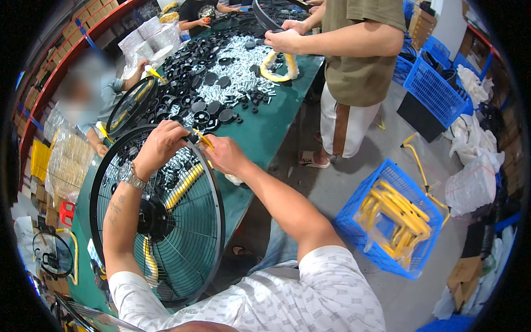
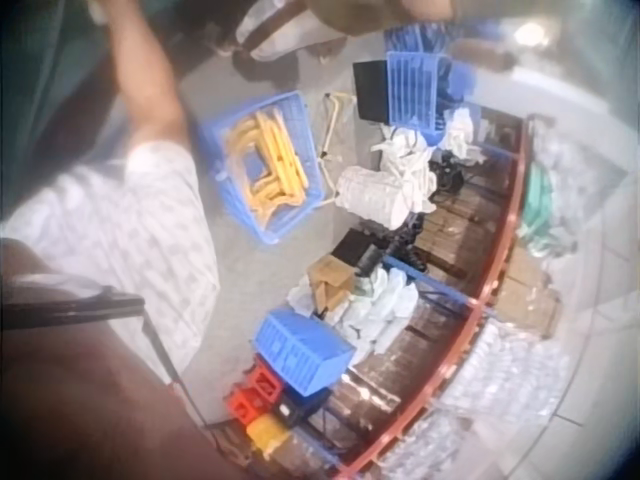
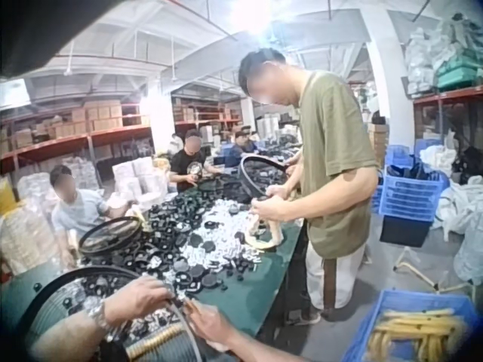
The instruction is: Assembling fan guards and components in a workshop setting.
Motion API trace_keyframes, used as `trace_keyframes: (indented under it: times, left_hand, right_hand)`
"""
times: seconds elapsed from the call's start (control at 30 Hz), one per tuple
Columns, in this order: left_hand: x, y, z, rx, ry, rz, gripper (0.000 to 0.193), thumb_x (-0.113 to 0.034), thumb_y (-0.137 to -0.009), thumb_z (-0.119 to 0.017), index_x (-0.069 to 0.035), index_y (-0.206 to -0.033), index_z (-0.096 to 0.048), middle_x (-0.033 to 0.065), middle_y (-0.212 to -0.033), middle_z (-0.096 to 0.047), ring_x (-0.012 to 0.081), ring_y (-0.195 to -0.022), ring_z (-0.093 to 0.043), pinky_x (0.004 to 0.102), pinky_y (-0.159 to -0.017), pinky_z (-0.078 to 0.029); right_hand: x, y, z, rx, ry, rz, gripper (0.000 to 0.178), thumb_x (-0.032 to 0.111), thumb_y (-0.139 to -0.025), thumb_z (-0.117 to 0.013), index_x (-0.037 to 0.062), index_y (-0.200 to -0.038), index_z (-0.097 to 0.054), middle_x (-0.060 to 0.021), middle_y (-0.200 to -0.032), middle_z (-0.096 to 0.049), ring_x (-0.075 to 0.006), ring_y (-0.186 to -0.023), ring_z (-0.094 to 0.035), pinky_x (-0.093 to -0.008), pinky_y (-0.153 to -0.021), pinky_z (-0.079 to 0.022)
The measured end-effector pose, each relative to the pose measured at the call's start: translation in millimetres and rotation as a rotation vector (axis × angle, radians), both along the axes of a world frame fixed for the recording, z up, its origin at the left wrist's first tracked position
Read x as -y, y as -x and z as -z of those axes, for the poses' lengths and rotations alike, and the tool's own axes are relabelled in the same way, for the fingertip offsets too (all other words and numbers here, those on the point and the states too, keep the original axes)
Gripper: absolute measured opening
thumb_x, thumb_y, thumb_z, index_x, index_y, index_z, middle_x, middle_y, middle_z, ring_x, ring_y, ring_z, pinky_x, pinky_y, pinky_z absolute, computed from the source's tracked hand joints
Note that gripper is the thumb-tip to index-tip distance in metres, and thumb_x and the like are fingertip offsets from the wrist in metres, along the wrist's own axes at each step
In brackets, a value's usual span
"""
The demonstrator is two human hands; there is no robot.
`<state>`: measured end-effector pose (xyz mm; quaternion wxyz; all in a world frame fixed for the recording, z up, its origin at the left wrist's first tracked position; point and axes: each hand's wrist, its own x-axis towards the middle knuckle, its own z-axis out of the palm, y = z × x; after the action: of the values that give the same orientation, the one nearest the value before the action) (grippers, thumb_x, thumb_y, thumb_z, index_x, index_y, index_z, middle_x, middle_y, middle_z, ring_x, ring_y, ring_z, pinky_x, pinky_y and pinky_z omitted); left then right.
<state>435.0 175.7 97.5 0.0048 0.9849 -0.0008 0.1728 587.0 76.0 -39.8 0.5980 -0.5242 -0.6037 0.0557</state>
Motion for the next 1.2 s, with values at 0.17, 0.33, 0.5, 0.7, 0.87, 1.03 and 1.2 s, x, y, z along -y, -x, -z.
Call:
trace_keyframes:
  times: [0.17, 0.33, 0.5, 0.7, 0.87, 1.03, 1.2]
  left_hand:
    - [2, -5, -1, -0.022, -0.036, -0.010, 0.021, -0.012, -0.075, -0.073, -0.005, -0.090, -0.060, 0.0075, -0.084, -0.060, 0.0279, -0.085, -0.058, 0.0382, -0.079, -0.046]
    - [7, -8, -1, -0.055, -0.069, -0.091, 0.024, -0.007, -0.072, -0.073, -0.005, -0.091, -0.058, 0.0088, -0.087, -0.060, 0.0298, -0.088, -0.059, 0.0393, -0.082, -0.047]
    - [9, -5, -1, -0.102, -0.026, -0.139, 0.031, -0.006, -0.071, -0.075, -0.004, -0.096, -0.058, 0.0104, -0.093, -0.061, 0.0310, -0.093, -0.059, 0.0398, -0.086, -0.048]
    - [18, -4, -1, -0.078, -0.044, -0.205, 0.048, -0.012, -0.070, -0.079, -0.004, -0.113, -0.058, 0.0134, -0.113, -0.062, 0.0317, -0.113, -0.057, 0.0423, -0.103, -0.043]
    - [51, 36, -21, -0.074, -0.028, -0.350, 0.061, -0.023, -0.077, -0.077, -0.003, -0.129, -0.050, 0.0161, -0.131, -0.054, 0.0335, -0.118, -0.054, 0.0434, -0.101, -0.043]
    - [84, 87, -43, -0.166, 0.018, -0.459, 0.054, -0.025, -0.076, -0.078, -0.003, -0.121, -0.057, 0.0162, -0.124, -0.059, 0.0326, -0.105, -0.061, 0.0403, -0.090, -0.049]
    - [104, 101, -56, -0.097, 0.071, -0.504, 0.054, -0.026, -0.075, -0.079, -0.002, -0.119, -0.058, 0.0156, -0.120, -0.061, 0.0318, -0.101, -0.062, 0.0398, -0.083, -0.052]
  right_hand:
    - [3, 7, 1, -0.021, -0.050, 0.045, 0.019, 0.020, -0.092, -0.062, 0.0023, -0.090, -0.056, -0.0206, -0.072, -0.062, -0.0423, -0.069, -0.061, -0.0488, -0.059, -0.046]
    - [8, -27, 27, -0.352, -0.021, -0.509, 0.039, 0.019, -0.093, -0.062, 0.0005, -0.126, -0.054, -0.0121, -0.108, -0.067, -0.0223, -0.095, -0.066, -0.0339, -0.083, -0.052]
    - [-71, -107, 61, 0.127, 0.292, 0.398, 0.036, 0.021, -0.083, -0.067, 0.0082, -0.116, -0.065, -0.0133, -0.114, -0.062, -0.0341, -0.104, -0.059, -0.0458, -0.090, -0.048]
    - [-161, -118, 83, 0.604, 0.816, 0.304, 0.049, 0.025, -0.081, -0.066, 0.0077, -0.125, -0.058, -0.0152, -0.132, -0.053, -0.0304, -0.125, -0.049, -0.0484, -0.104, -0.036]
    - [-182, -117, 63, 0.555, 0.918, 0.336, 0.055, 0.034, -0.071, -0.067, 0.0081, -0.119, -0.058, -0.0187, -0.119, -0.058, -0.0338, -0.112, -0.058, -0.0480, -0.096, -0.042]
    - [-221, -112, 56, 0.324, 0.587, 0.309, 0.055, 0.026, -0.073, -0.064, 0.0204, -0.128, -0.058, -0.0211, -0.122, -0.051, -0.0396, -0.111, -0.056, -0.0470, -0.096, -0.046]
    - [-247, -100, 70, 0.576, 0.743, 0.215, 0.055, 0.015, -0.074, -0.067, 0.0260, -0.127, -0.058, -0.0177, -0.126, -0.048, -0.0383, -0.112, -0.056, -0.0450, -0.095, -0.049]
